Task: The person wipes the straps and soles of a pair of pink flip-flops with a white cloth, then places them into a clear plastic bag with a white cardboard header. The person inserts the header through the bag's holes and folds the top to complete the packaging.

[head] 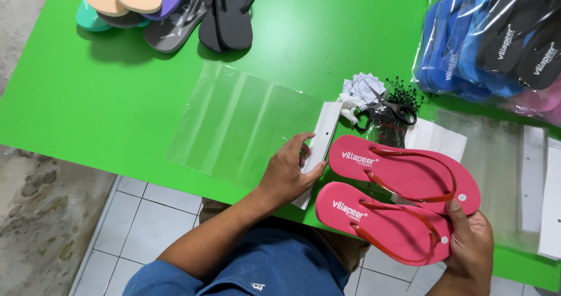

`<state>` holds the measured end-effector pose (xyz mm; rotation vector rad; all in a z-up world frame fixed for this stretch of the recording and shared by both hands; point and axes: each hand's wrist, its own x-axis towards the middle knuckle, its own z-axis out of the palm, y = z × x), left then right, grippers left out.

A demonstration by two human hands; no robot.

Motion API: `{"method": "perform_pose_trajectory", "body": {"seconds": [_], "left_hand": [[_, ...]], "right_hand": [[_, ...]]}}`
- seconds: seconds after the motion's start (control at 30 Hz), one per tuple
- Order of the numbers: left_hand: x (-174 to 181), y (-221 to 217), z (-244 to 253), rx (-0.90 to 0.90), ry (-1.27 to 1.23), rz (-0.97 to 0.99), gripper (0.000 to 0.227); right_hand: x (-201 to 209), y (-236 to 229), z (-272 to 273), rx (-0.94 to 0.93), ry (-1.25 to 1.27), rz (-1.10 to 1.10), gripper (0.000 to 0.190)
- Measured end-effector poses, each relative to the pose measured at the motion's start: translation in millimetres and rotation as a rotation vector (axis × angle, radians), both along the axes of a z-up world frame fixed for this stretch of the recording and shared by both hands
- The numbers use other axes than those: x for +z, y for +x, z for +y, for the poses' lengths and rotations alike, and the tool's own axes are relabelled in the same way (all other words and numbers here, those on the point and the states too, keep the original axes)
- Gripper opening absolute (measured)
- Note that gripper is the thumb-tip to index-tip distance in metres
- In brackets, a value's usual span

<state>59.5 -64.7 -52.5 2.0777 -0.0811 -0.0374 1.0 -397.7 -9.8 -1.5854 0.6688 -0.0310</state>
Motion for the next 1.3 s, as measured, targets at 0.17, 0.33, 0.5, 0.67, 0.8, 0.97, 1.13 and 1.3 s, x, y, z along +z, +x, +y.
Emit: {"method": "perform_pose_trajectory", "body": {"seconds": [0.17, 0.33, 0.5, 0.67, 0.8, 0.97, 1.13, 1.3], "left_hand": [[-8.5, 2.8, 5.3, -0.009, -0.031, 0.053, 0.058], [-6.7, 5.7, 7.4, -0.008, -0.039, 0.075, 0.057], [-8.3, 5.3, 8.4, 0.003, -0.078, 0.113, 0.056], [-7.2, 3.9, 9.3, 0.019, -0.113, 0.099, 0.054], [1.4, 6.2, 11.9, 0.015, -0.124, 0.133, 0.054], [-3.2, 10.1, 10.0, -0.007, -0.071, 0.154, 0.067], [-1.4, 9.9, 7.4, 0.013, -0.051, 0.18, 0.069], [-12.8, 8.2, 4.6, 0.024, -0.019, 0.08, 0.069]], "right_hand": [[-2.2, 9.1, -3.7, 0.01, -0.052, 0.009, 0.047], [-4.6, 15.5, -5.0, -0.015, -0.055, -0.013, 0.049], [-8.3, 16.4, -6.2, -0.006, -0.041, 0.01, 0.044], [15.9, 21.4, 17.6, -0.042, -0.075, 0.105, 0.049], [17.4, 21.6, 10.9, -0.045, -0.119, 0.14, 0.047], [16.7, 25.5, 1.7, -0.037, -0.12, 0.145, 0.044], [8.0, 28.4, -15.4, -0.003, -0.055, 0.051, 0.042], [2.4, 44.9, -7.7, 0.105, 0.039, 0.152, 0.034]]}}
